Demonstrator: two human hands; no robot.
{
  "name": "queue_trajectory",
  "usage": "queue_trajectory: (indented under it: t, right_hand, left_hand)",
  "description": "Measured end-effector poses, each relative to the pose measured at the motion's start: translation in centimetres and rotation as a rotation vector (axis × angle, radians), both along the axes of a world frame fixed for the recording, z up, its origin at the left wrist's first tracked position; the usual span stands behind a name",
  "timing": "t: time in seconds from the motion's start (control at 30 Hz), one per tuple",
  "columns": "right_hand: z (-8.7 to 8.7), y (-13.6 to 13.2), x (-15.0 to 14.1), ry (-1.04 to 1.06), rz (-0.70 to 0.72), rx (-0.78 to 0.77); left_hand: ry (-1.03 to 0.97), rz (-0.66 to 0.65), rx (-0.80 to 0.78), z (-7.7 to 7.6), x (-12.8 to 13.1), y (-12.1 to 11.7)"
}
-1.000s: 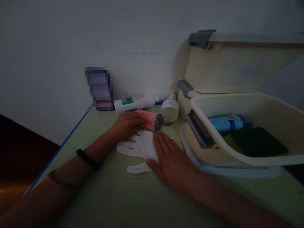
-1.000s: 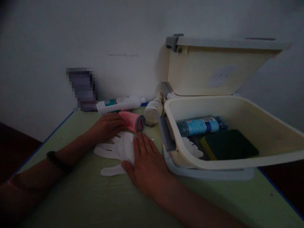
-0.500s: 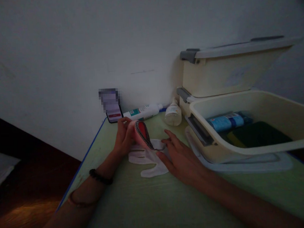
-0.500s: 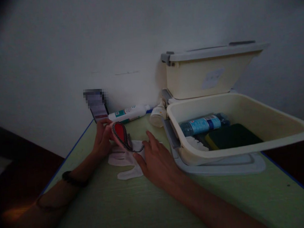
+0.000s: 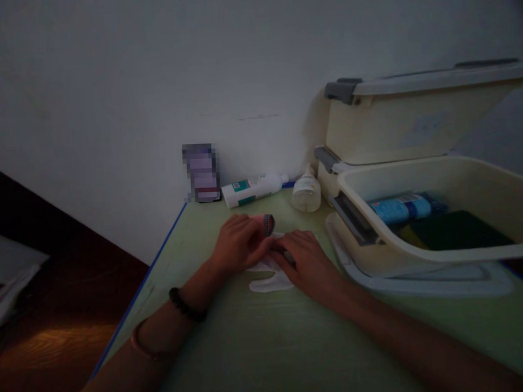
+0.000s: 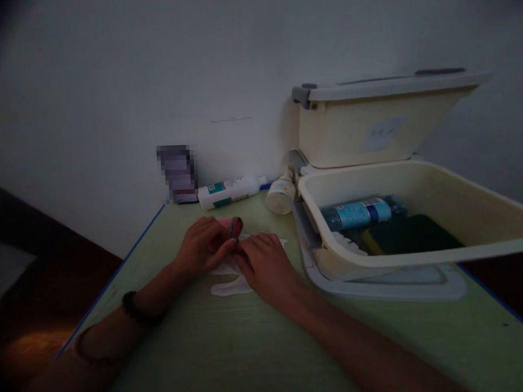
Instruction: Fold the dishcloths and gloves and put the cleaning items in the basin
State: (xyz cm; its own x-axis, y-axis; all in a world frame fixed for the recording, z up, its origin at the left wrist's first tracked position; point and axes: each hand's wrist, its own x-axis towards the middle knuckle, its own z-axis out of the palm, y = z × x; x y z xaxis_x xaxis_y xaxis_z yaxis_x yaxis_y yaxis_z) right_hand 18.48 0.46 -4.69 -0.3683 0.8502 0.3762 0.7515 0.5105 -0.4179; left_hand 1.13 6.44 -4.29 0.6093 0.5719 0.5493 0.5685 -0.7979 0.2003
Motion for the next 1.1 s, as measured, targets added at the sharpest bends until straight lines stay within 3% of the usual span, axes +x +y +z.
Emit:
queue_trajectory:
  t: [0.17, 0.43, 0.57, 0.83, 1.0, 1.1]
  right_hand:
    - [-0.3, -0.1, -0.2, -0.032, 0.050, -0.028]
    - [-0.4, 0.0, 0.1, 0.010, 0.090, -0.063]
    - [-0.5, 0.3, 0.1, 0.121, 0.071, -0.096]
    - [-0.2, 0.7, 0.7, 0.474, -0.074, -0.200]
    - [-0.6, 0.8, 0.3, 0.611, -0.133, -0.137]
    - [-0.9, 1.0, 0.2, 0.664, -0.185, -0.080]
  left_hand:
    - [0.020, 0.034, -0.119, -0.2, 0.5, 0.1]
    - [-0.086, -0.068, -0.358, -0.1, 0.6, 0.2]
    - [-0.301, -0.070, -0.530, -0.3, 0.5, 0.0]
    - [-0.925, -0.019, -0.800, -0.9, 1.5, 0.0]
    - [-1.279, 0.063, -0.856, -0.6, 0.8, 1.5]
    - [-1.338, 0.090, -0.965, 0.4, -0.9, 2.9]
